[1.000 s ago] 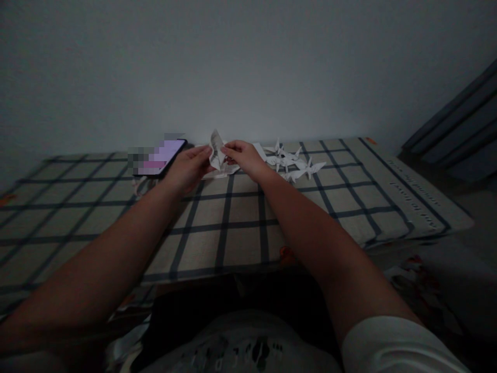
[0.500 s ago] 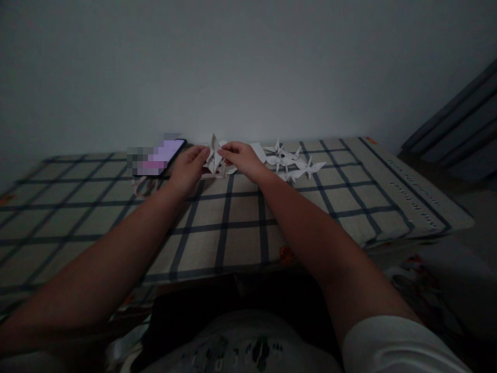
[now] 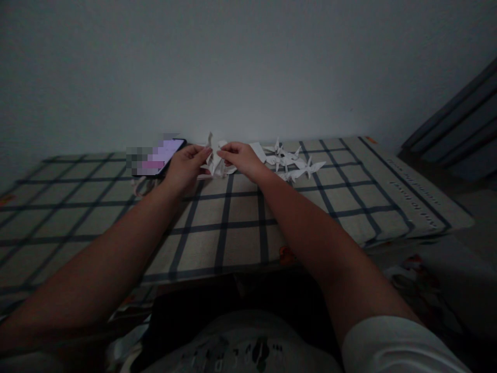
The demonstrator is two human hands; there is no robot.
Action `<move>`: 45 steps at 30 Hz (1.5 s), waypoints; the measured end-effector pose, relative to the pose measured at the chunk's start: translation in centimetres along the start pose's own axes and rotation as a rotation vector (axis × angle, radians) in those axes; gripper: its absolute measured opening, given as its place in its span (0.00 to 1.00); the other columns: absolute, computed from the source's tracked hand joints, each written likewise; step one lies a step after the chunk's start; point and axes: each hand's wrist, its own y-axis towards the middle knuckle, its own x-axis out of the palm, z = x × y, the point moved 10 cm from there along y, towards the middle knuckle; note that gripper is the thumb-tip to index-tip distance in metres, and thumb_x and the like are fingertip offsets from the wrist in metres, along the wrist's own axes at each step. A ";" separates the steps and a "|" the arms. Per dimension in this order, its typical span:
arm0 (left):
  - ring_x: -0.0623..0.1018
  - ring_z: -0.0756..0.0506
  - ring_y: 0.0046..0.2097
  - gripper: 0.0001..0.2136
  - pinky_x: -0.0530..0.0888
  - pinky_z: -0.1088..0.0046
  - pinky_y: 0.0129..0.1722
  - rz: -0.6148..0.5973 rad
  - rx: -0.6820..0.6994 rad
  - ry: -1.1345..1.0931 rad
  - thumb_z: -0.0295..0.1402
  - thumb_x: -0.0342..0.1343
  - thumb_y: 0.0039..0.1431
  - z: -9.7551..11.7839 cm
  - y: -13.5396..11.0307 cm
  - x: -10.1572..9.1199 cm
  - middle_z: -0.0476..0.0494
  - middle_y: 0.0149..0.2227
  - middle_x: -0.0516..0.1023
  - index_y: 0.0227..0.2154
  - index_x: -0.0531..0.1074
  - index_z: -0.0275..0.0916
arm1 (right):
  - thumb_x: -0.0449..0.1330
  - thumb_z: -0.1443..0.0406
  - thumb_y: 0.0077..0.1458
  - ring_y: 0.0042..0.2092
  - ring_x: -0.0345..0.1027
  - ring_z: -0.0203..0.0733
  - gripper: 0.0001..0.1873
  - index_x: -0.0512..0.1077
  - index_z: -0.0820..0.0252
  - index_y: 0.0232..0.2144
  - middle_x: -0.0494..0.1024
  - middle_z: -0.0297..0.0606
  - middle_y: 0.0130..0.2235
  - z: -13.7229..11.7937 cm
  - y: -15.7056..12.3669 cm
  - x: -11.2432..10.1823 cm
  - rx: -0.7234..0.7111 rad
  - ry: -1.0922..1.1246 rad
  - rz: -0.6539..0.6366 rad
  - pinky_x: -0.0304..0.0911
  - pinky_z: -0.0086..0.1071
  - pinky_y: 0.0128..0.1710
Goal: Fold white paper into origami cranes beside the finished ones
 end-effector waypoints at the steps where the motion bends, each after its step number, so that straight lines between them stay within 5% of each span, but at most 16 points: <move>1: 0.76 0.48 0.31 0.19 0.74 0.75 0.27 0.002 0.008 0.002 0.49 0.67 0.50 0.0 0.0 0.0 0.46 0.31 0.78 0.31 0.74 0.38 | 0.66 0.60 0.53 0.30 0.65 0.31 0.10 0.71 0.60 0.29 0.74 0.31 0.29 0.0 0.0 0.0 -0.002 0.006 -0.001 0.66 0.28 0.35; 9: 0.76 0.50 0.28 0.17 0.75 0.77 0.25 0.059 0.054 0.110 0.47 0.65 0.53 0.8 -0.3 0.1 0.48 0.28 0.78 0.31 0.74 0.37 | 0.66 0.59 0.53 0.29 0.65 0.30 0.11 0.70 0.60 0.30 0.73 0.29 0.28 0.0 0.0 0.5 0.001 0.072 -0.028 0.65 0.26 0.32; 19: 0.74 0.51 0.26 0.16 0.71 0.78 0.24 -0.155 -0.100 0.079 0.44 0.68 0.46 -0.6 -0.6 1.8 0.47 0.28 0.78 0.28 0.73 0.35 | 0.68 0.56 0.50 0.37 0.70 0.34 0.14 0.75 0.57 0.37 0.77 0.32 0.35 0.4 0.4 -1.0 -0.025 0.124 0.044 0.66 0.27 0.35; 30: 0.73 0.51 0.26 0.15 0.69 0.78 0.23 -0.186 -0.122 0.131 0.41 0.69 0.45 -0.5 -0.7 1.8 0.46 0.27 0.78 0.28 0.76 0.35 | 0.62 0.48 0.55 0.42 0.68 0.37 0.19 0.75 0.59 0.35 0.77 0.36 0.41 -0.7 0.5 -2.9 -0.080 -0.043 0.134 0.65 0.31 0.40; 36: 0.74 0.52 0.26 0.12 0.72 0.77 0.25 -0.092 -0.109 0.131 0.39 0.66 0.48 -0.3 -0.7 1.2 0.48 0.28 0.77 0.29 0.74 0.36 | 0.61 0.44 0.55 0.36 0.65 0.36 0.24 0.74 0.60 0.32 0.74 0.35 0.34 -1.0 0.2 -2.3 -0.075 -0.149 0.117 0.61 0.30 0.36; 45: 0.75 0.50 0.26 0.11 0.75 0.75 0.26 -0.132 -0.081 0.180 0.38 0.66 0.50 0.0 -0.8 1.6 0.49 0.25 0.76 0.28 0.73 0.36 | 0.66 0.51 0.52 0.31 0.60 0.33 0.19 0.71 0.61 0.26 0.69 0.30 0.27 -0.6 0.1 -1.1 -0.090 -0.160 0.039 0.56 0.30 0.32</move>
